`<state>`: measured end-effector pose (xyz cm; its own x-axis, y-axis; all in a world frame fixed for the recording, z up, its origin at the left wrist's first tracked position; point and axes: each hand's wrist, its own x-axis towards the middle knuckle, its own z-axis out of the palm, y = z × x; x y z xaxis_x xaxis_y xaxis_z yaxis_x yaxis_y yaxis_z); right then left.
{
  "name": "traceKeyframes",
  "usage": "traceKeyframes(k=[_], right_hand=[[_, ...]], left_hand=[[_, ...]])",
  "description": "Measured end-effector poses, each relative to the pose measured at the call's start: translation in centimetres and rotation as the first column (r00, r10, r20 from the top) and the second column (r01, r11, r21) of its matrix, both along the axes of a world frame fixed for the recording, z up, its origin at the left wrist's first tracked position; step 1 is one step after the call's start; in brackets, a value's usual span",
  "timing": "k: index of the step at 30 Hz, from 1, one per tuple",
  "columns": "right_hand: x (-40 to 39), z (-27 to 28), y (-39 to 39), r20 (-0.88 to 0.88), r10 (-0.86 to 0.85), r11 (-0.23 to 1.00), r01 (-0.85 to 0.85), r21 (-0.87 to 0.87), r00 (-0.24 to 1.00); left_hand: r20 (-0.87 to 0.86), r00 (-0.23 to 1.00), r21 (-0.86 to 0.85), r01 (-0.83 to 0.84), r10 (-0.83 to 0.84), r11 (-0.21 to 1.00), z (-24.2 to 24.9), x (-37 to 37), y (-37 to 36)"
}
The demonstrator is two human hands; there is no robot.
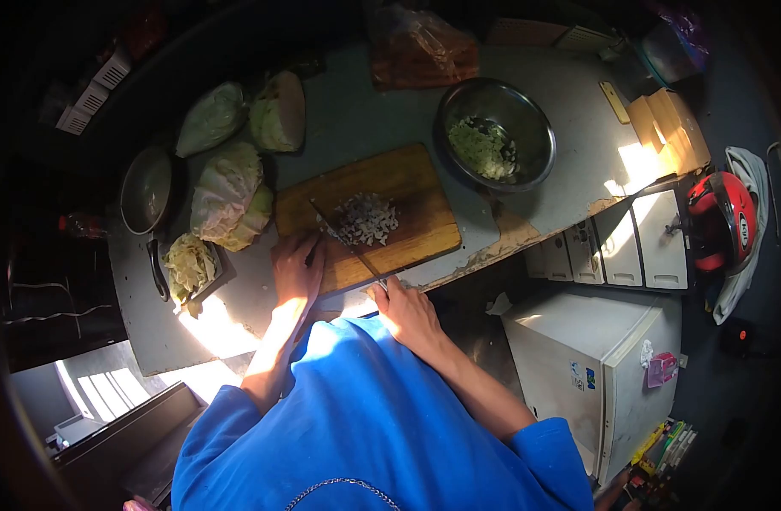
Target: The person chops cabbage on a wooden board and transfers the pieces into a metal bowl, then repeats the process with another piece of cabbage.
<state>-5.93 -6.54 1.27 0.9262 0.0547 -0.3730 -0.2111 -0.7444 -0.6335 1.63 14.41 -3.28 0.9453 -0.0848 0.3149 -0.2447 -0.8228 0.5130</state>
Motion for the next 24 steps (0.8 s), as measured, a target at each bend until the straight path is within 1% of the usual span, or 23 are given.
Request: traceKeyframes(k=[1,3,4,5,6,7,8,9,10,11,12,13,14,15,16,17,19,20,21,23,24], right_hand=[[0.2,0.0,-0.2,0.010,-0.002,1.000,0.002,0.000,1.000],[0.4,-0.8,-0.9,0.023,-0.030,0.971,0.024,0.237,0.999],[0.6,-1.8,-1.1,0.147,-0.016,0.957,-0.027,0.288,0.989],[0.5,-2.5,-2.1,0.146,-0.015,0.958,-0.028,0.287,0.989],[1.0,-1.1,-2.6,-0.241,-0.054,0.876,0.161,0.454,0.969],[1.2,0.4,-2.7,-0.591,-0.012,0.760,0.392,0.519,0.806],[1.2,1.9,-2.4,-0.693,-0.018,0.634,0.544,0.550,0.721],[1.3,2.3,-2.7,-0.691,-0.019,0.633,0.543,0.551,0.723],[1.2,2.6,-3.4,-0.764,0.041,0.528,0.635,0.564,0.644],[1.1,2.9,-4.1,-0.820,0.113,0.418,0.722,0.551,0.561],[0.9,3.5,-4.5,-0.827,0.148,0.347,0.755,0.556,0.542],[0.7,3.9,-4.9,-0.828,0.146,0.346,0.756,0.555,0.541],[0.4,4.2,-5.3,-0.837,0.151,0.326,0.773,0.545,0.526],[0.1,4.3,-5.7,-0.845,0.154,0.302,0.790,0.534,0.512],[-0.4,4.3,-6.0,-0.835,0.159,0.311,0.776,0.548,0.526],[-0.6,4.5,-6.3,-0.838,0.152,0.307,0.781,0.545,0.525],[-1.1,5.2,-6.6,-0.857,0.084,0.353,0.789,0.502,0.508],[-1.3,5.4,-6.7,-0.860,0.082,0.351,0.793,0.499,0.504],[-1.4,5.6,-6.8,-0.857,0.064,0.348,0.793,0.500,0.512],[-1.4,5.8,-6.9,-0.855,0.046,0.346,0.794,0.499,0.517],[-1.4,5.9,-6.9,-0.851,0.028,0.355,0.791,0.499,0.524]], left_hand=[[0.010,1.000,0.000,0.002,-0.002,1.000,0.3,0.2,-0.1],[-0.020,1.000,-0.077,-0.020,0.019,0.997,0.8,0.6,-0.4],[-0.016,1.000,-0.079,-0.021,0.020,0.997,1.2,0.9,-0.6],[-0.007,1.000,-0.154,-0.009,0.008,0.988,1.6,1.2,-0.7],[-0.001,1.000,-0.227,0.003,-0.003,0.974,2.0,1.2,-0.9],[-0.003,1.000,-0.228,0.001,-0.002,0.974,2.4,0.9,-1.3],[0.071,0.991,-0.250,0.129,-0.114,0.960,2.8,0.8,-1.9],[0.149,0.963,-0.262,0.256,-0.223,0.930,3.0,0.9,-2.3],[0.214,0.898,-0.187,0.425,-0.385,0.886,3.0,0.9,-2.3],[0.182,0.836,-0.085,0.538,-0.518,0.839,3.2,0.8,-2.4],[0.153,0.822,-0.050,0.561,-0.548,0.827,2.7,0.7,-2.6],[0.124,0.807,-0.016,0.583,-0.577,0.812,2.3,0.7,-2.8],[0.124,0.805,-0.018,0.587,-0.581,0.809,1.9,0.8,-2.8],[0.090,0.843,0.008,0.532,-0.531,0.846,1.9,1.1,-2.7],[0.057,0.876,0.036,0.478,-0.479,0.878,1.8,1.4,-2.7],[0.056,0.872,0.032,0.486,-0.487,0.874,1.9,1.7,-2.7],[0.071,0.888,-0.060,0.458,-0.454,0.887,2.2,2.0,-2.8],[0.101,0.868,-0.108,0.495,-0.485,0.862,2.1,1.9,-3.0],[0.099,0.867,-0.110,0.497,-0.488,0.861,2.3,1.8,-3.3],[0.013,0.814,0.095,0.578,-0.581,0.811,2.8,1.8,-3.9],[-0.063,0.849,0.104,0.528,-0.524,0.843,2.8,2.1,-3.9]])
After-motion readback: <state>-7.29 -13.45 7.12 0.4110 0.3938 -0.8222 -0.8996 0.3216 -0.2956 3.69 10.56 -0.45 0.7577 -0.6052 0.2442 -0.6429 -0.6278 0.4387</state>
